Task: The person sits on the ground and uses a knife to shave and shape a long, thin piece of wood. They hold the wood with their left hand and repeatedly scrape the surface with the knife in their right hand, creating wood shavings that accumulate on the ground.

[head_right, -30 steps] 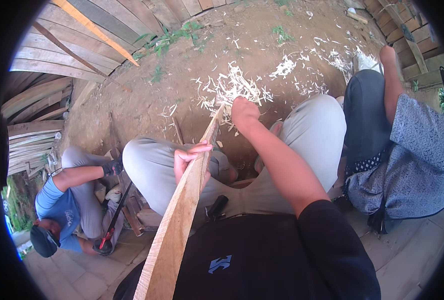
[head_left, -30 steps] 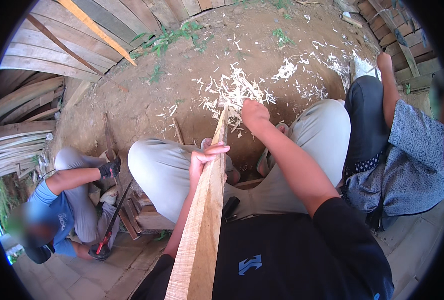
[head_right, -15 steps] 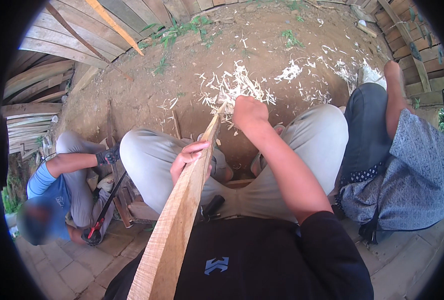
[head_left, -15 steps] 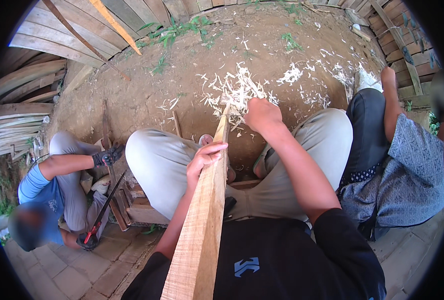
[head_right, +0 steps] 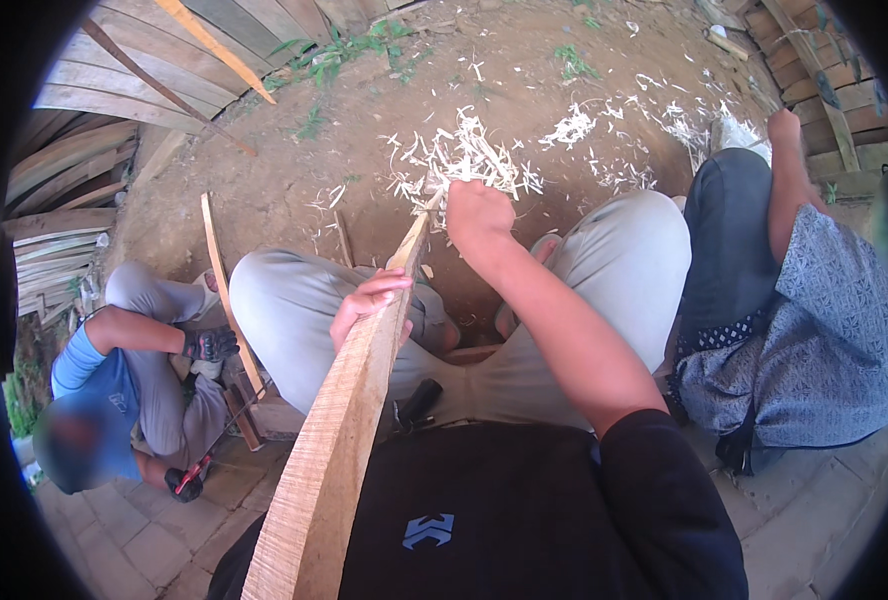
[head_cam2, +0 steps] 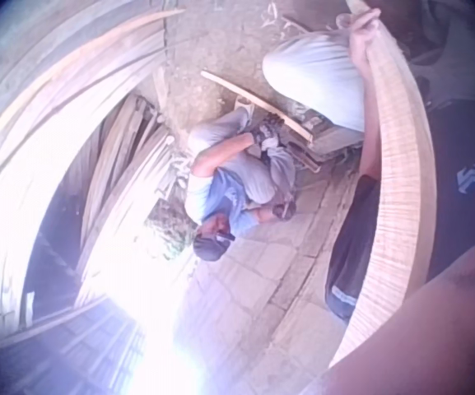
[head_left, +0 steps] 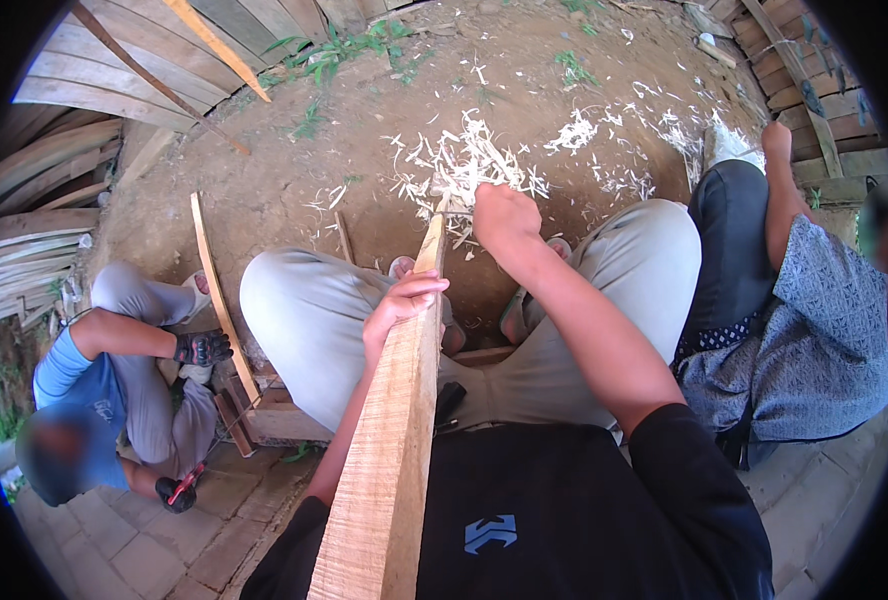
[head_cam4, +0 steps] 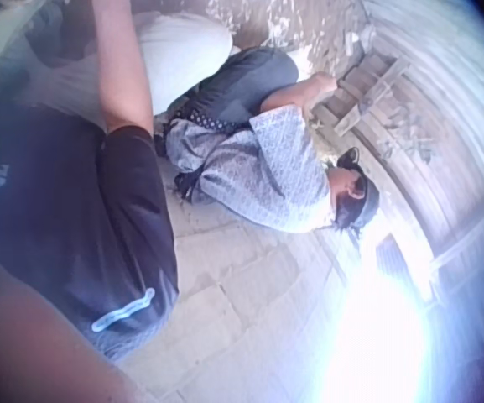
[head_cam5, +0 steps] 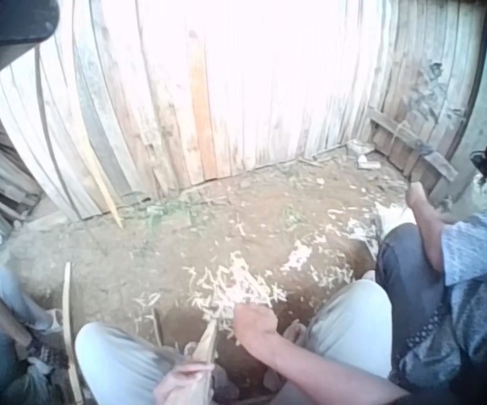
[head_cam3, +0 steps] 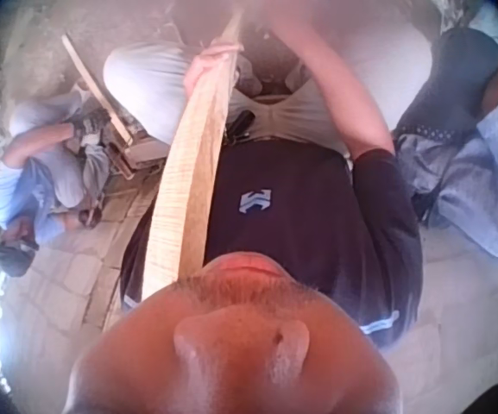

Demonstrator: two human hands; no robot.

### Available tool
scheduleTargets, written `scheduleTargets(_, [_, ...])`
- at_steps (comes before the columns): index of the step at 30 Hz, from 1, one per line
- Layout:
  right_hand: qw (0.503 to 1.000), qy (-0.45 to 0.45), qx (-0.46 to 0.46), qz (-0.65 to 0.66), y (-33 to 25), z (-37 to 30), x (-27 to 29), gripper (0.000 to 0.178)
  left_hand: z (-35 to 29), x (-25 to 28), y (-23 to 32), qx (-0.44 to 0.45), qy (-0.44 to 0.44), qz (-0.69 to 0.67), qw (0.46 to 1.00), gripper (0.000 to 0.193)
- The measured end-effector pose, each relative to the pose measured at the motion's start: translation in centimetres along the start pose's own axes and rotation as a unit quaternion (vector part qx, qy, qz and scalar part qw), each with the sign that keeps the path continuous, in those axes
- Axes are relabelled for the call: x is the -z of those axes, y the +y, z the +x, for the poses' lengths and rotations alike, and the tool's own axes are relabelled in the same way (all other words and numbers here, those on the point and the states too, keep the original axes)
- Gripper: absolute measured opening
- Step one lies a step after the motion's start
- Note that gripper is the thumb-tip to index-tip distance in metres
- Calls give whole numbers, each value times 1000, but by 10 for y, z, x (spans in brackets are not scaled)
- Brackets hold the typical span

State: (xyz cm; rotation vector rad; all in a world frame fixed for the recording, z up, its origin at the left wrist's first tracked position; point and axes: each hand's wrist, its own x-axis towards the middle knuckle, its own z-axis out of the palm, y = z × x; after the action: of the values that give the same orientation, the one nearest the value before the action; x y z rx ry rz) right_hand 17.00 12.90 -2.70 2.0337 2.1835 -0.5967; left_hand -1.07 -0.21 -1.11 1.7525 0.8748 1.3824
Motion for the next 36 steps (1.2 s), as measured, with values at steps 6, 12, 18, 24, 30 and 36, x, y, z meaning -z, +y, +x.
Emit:
scheduleTargets(6, [999,-28,-17,9,0,-3,-6,17,0,1,5,21,-9,29,999,41])
scheduleTargets(12, [1000,10,15,-8,-2,-8,-10,17,-4,-1,-4,30,0,-4,1000,48])
scheduleTargets(18, [1000,-14,16,-8,-11,-13,-8,15,-3,-7,-5,30,32,-57,997,37])
scheduleTargets(24, [999,-6,27,-21,-18,1,-47,14,-2,-6,-6,24,30,-38,999,41])
scheduleTargets(30, [994,-70,-80,18,30,43,-87,23,6,-8,16,66,29,13,997,54])
scheduleTargets(36, [994,-58,-93,30,20,39,-62,26,1,-9,18,75,72,39,994,42])
